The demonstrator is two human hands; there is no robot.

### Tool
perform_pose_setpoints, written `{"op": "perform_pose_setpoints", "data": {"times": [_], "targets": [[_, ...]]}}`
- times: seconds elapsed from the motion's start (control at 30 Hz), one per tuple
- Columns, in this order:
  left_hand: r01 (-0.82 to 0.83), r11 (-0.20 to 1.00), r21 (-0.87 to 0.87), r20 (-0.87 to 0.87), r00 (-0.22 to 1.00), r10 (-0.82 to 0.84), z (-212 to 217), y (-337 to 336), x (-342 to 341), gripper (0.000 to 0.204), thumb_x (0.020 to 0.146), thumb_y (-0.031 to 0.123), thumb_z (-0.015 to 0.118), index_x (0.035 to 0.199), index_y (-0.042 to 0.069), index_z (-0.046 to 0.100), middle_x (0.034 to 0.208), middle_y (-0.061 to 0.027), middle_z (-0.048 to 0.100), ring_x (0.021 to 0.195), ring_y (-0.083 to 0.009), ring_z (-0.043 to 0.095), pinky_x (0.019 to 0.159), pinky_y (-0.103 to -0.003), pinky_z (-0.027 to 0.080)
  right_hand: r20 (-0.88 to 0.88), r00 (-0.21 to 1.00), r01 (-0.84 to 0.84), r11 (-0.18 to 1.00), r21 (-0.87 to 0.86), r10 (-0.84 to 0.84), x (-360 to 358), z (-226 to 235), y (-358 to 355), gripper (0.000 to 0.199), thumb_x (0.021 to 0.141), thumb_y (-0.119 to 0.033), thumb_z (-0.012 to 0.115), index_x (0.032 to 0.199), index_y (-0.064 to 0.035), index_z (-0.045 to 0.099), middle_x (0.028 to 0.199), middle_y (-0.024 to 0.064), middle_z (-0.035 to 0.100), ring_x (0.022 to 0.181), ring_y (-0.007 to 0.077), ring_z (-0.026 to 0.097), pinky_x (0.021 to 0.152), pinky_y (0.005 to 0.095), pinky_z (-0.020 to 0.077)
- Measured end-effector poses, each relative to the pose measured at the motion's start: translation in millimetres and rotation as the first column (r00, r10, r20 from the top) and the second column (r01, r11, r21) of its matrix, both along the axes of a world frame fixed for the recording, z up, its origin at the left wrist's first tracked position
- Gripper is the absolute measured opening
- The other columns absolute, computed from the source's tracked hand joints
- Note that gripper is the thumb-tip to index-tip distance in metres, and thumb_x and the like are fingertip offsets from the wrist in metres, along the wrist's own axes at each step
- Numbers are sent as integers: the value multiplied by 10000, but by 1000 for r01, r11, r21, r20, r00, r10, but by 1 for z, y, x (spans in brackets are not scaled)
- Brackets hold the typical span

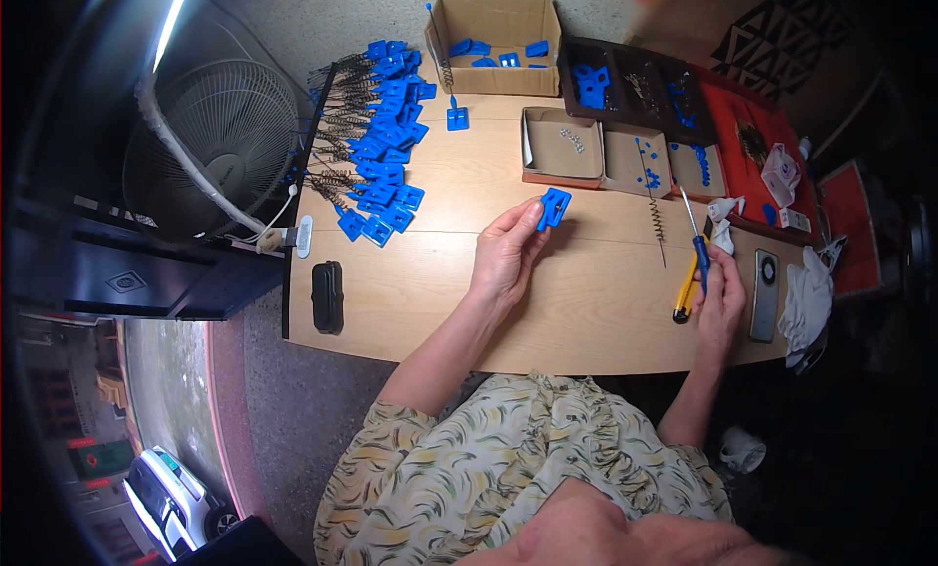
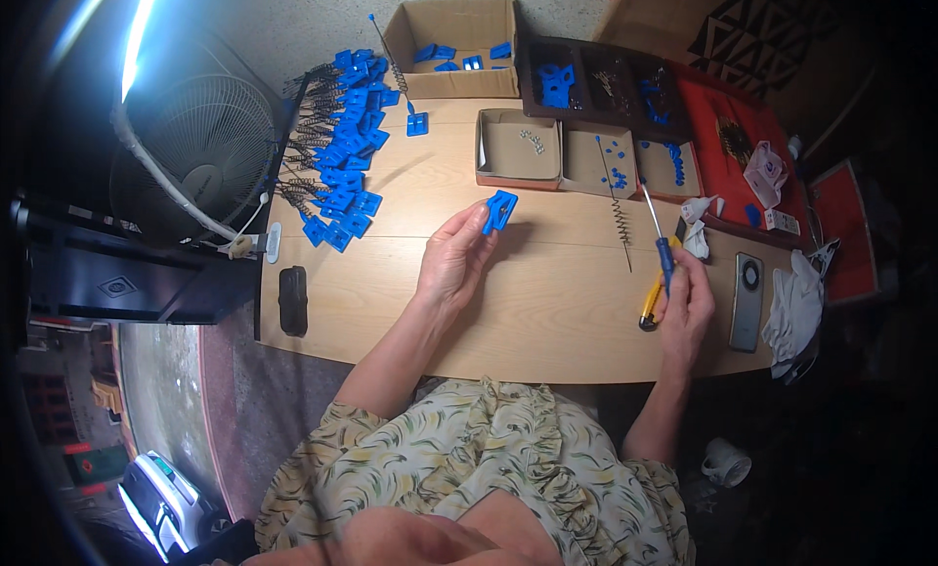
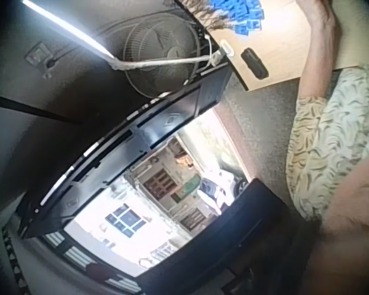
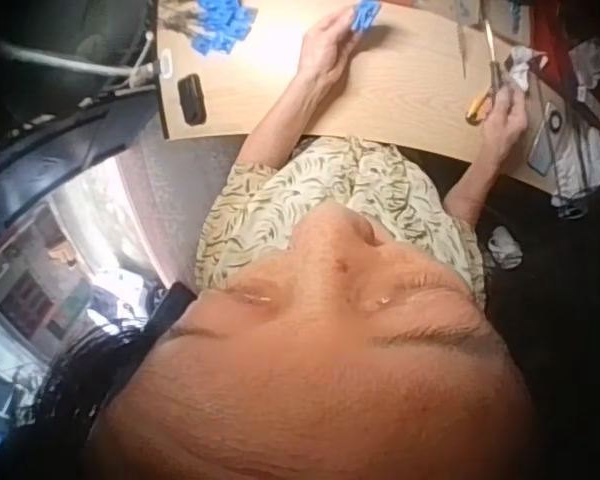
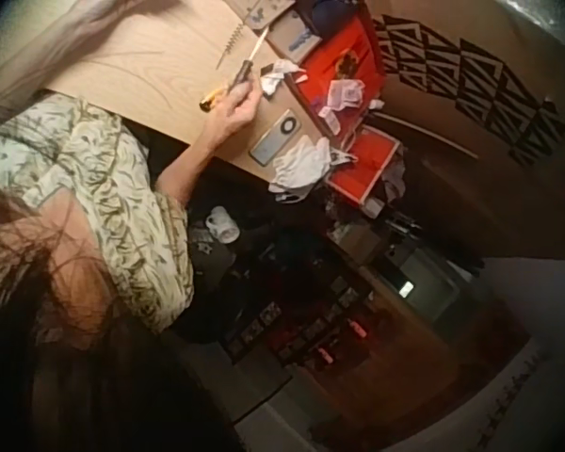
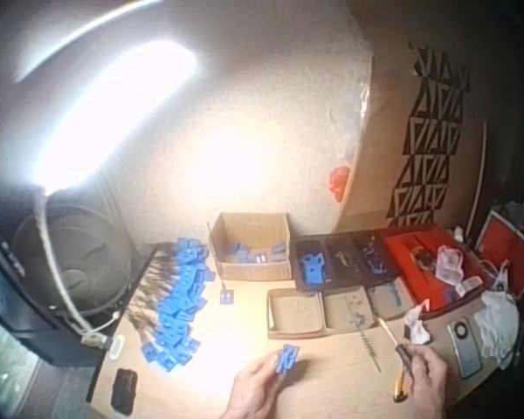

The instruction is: The person assembles components by inserting small plastic parts into bases, tightening screws using a screwdriver, applying glue from a bottle onto the bases, and inserting coiled wire antennas into the glued sockets by hand.

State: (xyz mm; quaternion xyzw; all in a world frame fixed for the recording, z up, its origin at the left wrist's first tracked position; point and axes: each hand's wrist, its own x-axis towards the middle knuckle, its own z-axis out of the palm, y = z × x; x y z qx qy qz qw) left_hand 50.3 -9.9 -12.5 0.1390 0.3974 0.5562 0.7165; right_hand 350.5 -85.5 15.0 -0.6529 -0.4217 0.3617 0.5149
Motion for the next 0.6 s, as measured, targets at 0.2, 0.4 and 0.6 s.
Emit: {"op": "perform_pose_setpoints", "data": {"times": [0.2,0.4,0.6], "targets": [[47,995,93,-66,997,-42,-3,-2,2,258,984,159,699,1209,34,696,1096,-38,727,950,-95,668,847,-228,561,-35,956,-287,953,101,292,-63,14,-3,312,890,-11,722,1168,-18,581,895,-5,620,674,25,516,579,185,411],[69,992,103,-99,993,-58,0,-1,3,257,987,150,692,1213,26,698,1104,-48,731,950,-103,677,852,-226,558,301,928,-289,934,209,220,-79,17,-4,171,915,-85,761,1037,-1,675,806,-3,630,701,49,536,619,216,449],[75,992,100,-112,992,-64,-1,-4,3,256,989,147,689,1214,27,698,1084,-47,738,938,-98,683,849,-228,557,288,930,-298,928,224,229,-79,17,-7,179,910,-98,771,1023,9,683,782,0,622,682,59,533,603,227,450]]}}
